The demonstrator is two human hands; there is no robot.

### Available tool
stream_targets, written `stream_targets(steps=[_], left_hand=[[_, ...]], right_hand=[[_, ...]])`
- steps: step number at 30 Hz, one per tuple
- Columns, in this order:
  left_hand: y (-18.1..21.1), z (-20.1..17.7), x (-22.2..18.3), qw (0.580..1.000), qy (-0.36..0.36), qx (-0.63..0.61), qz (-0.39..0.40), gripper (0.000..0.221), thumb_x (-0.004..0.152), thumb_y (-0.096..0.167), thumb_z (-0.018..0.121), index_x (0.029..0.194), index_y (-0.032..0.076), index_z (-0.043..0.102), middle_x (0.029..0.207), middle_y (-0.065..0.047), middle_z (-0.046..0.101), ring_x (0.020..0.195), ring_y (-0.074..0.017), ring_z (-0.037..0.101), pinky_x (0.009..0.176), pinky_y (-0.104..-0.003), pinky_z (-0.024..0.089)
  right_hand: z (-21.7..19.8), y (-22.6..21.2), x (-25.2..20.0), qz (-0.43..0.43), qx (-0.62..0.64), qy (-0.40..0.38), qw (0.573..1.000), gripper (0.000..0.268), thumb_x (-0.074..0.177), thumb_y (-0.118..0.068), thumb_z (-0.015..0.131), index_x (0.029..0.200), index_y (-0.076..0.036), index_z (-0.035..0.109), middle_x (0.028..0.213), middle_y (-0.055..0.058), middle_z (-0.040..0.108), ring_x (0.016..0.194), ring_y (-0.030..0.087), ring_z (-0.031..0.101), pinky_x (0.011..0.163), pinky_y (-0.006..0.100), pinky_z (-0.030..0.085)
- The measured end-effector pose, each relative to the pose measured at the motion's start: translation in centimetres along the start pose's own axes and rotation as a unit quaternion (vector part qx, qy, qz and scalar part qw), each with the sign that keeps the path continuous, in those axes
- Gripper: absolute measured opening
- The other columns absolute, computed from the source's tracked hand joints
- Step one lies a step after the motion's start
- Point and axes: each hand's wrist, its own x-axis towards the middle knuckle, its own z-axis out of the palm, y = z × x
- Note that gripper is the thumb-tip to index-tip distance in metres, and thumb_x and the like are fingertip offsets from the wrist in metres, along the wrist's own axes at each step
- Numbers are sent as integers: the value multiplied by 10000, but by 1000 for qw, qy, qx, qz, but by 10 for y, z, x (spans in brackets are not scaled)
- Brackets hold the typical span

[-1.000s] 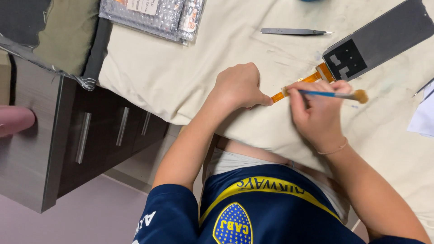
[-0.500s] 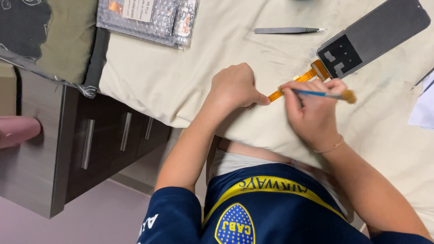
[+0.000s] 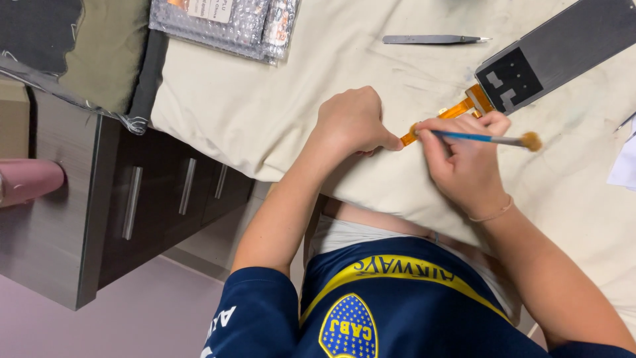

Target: Cleaning the electrical connectors on a mobile phone screen ribbon cable using a small brush and cleaning solution.

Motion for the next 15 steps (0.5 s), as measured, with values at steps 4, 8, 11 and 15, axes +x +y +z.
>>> stream_targets(steps=[4,8,11,15], left_hand=[[-1,0,0,1000,4,-6,1,371,685,404,770,480,195,541,470,100,597,508,-108,557,556,-277,425],[-2,0,0,1000,0,-5,9,331,681,377,768,501,187,565,488,100,614,515,-100,559,534,-279,413],[-2,1,0,1000,6,-7,12,312,659,357,751,500,186,543,479,106,605,496,-86,523,521,-266,393],[0,0,-1,1000,3,-5,3,322,669,386,762,511,191,560,497,97,627,521,-104,567,560,-287,424]], right_hand=[[-3,6,2,-21,-27,-3,999,170,1063,-66,669,944,-149,758,945,-75,756,797,164,611,970,427,259],[-12,37,4,5,-107,47,993,305,1119,-19,618,837,-101,699,1079,-54,811,805,243,623,978,463,265],[-12,45,6,24,-80,43,996,271,1145,-25,622,907,-98,728,1086,-24,802,872,241,641,996,459,245],[-8,19,3,7,0,4,1000,184,1075,-28,677,964,-127,785,995,-36,773,866,166,645,1014,419,263]])
